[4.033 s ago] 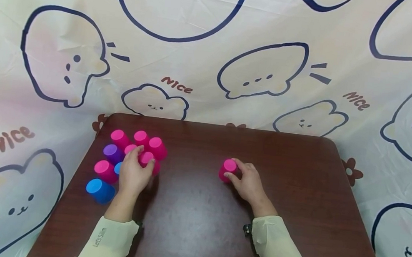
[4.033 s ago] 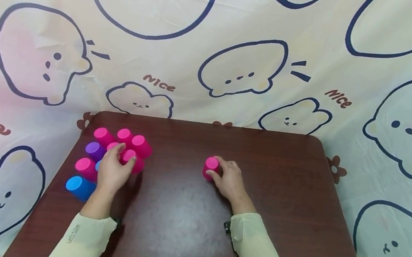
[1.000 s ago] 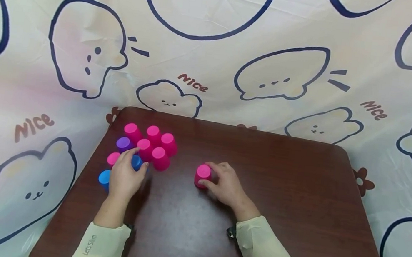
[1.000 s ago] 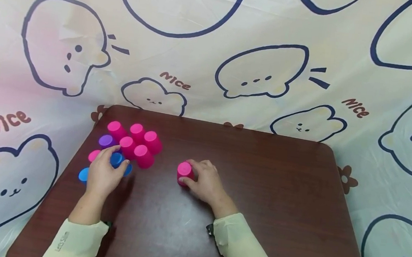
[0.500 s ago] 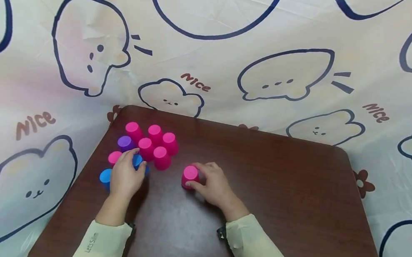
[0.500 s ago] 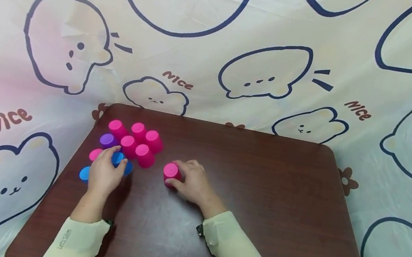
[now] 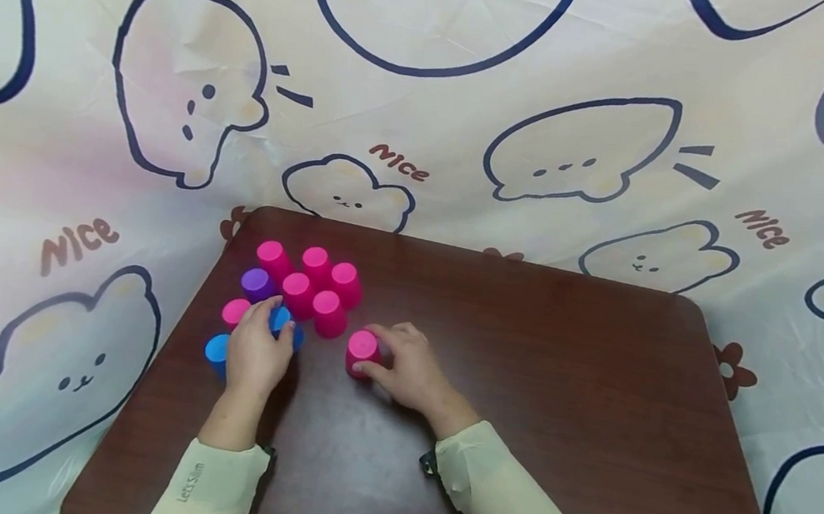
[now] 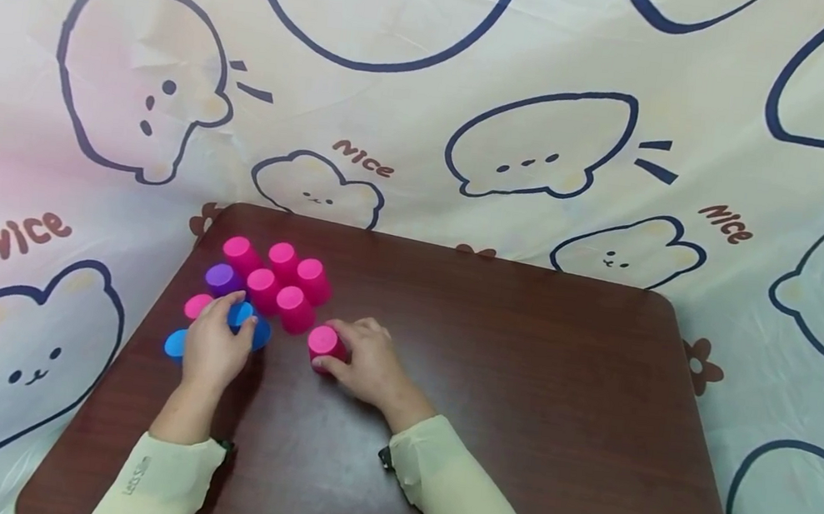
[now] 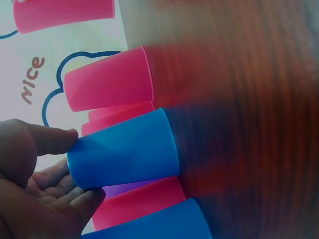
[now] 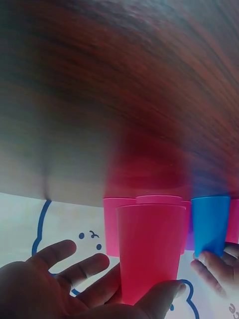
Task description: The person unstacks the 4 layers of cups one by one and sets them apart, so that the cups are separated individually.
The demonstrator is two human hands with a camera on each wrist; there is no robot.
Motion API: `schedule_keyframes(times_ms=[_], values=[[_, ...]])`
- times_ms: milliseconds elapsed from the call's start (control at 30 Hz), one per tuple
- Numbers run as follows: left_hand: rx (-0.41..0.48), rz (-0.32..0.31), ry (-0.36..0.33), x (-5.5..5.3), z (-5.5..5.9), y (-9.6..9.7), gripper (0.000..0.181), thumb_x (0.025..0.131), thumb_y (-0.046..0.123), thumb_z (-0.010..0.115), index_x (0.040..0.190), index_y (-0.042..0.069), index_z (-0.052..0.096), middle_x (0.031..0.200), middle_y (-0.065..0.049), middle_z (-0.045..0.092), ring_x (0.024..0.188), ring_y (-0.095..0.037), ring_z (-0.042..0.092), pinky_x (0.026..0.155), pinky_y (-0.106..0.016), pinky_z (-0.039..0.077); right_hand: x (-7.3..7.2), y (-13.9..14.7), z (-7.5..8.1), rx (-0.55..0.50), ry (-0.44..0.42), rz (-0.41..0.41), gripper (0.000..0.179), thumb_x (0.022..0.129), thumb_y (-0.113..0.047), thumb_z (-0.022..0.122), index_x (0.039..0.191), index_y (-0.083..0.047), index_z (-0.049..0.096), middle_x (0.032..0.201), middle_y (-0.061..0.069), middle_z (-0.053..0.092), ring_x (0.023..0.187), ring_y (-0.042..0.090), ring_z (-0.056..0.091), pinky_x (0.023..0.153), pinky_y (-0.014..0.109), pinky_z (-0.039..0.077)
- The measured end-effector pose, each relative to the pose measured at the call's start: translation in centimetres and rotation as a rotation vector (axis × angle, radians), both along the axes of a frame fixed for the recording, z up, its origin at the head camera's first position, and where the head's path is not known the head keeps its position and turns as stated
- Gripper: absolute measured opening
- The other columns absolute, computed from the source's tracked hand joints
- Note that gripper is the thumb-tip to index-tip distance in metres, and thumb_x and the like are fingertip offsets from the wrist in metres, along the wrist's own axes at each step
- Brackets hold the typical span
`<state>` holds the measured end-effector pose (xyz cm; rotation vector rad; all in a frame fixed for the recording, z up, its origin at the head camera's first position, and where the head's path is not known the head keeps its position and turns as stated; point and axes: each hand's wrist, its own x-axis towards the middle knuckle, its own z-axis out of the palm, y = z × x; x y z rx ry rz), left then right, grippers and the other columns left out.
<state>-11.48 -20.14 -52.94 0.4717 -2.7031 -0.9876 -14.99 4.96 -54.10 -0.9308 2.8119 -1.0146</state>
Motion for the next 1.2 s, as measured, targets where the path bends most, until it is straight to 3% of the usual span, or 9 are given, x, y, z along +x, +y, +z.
schedule_keyframes(times_ms=[233,467,767,1200], values=[[0.007,0.026,0.065,0.0,-0.9,0.3,0.051,0.099,0.017,0.071,0.145,0.004,0.056,0.142,-0.02,0.06,0.131,-0.044,0.056,0.104,-0.063,0.048,-0.2,-1.1,-0.2,0.01,-0.037,0.014,0.064,0.087,-0.049,0.082,0.142,-0.023,0.064,0.119,-0.007,0.071,0.112,0.014,0.055,0.094,0.041,0.051],[0.013,0.041,0.112,0.0,-1.3,0.5,0.049,0.098,0.019,0.073,0.143,0.005,0.059,0.139,-0.019,0.062,0.13,-0.044,0.058,0.105,-0.063,0.048,-0.3,-2.5,-0.3,0.043,0.003,0.027,0.067,0.087,-0.053,0.08,0.144,-0.021,0.063,0.124,-0.006,0.072,0.112,0.016,0.057,0.096,0.039,0.052],[0.019,0.047,0.099,0.1,-1.4,0.1,0.049,0.098,0.02,0.074,0.143,0.007,0.06,0.139,-0.018,0.063,0.13,-0.043,0.058,0.104,-0.062,0.049,-0.4,-4.7,-0.1,0.081,0.02,0.063,0.068,0.089,-0.051,0.079,0.146,-0.02,0.061,0.13,-0.004,0.071,0.112,0.016,0.056,0.097,0.037,0.05],[0.014,0.044,0.091,0.1,-1.3,-0.1,0.05,0.097,0.021,0.074,0.143,0.009,0.06,0.14,-0.017,0.062,0.131,-0.042,0.058,0.105,-0.061,0.049,-0.5,-6.4,-0.6,0.077,0.0,0.052,0.069,0.088,-0.051,0.08,0.146,-0.018,0.061,0.124,-0.003,0.072,0.111,0.016,0.057,0.095,0.038,0.051]])
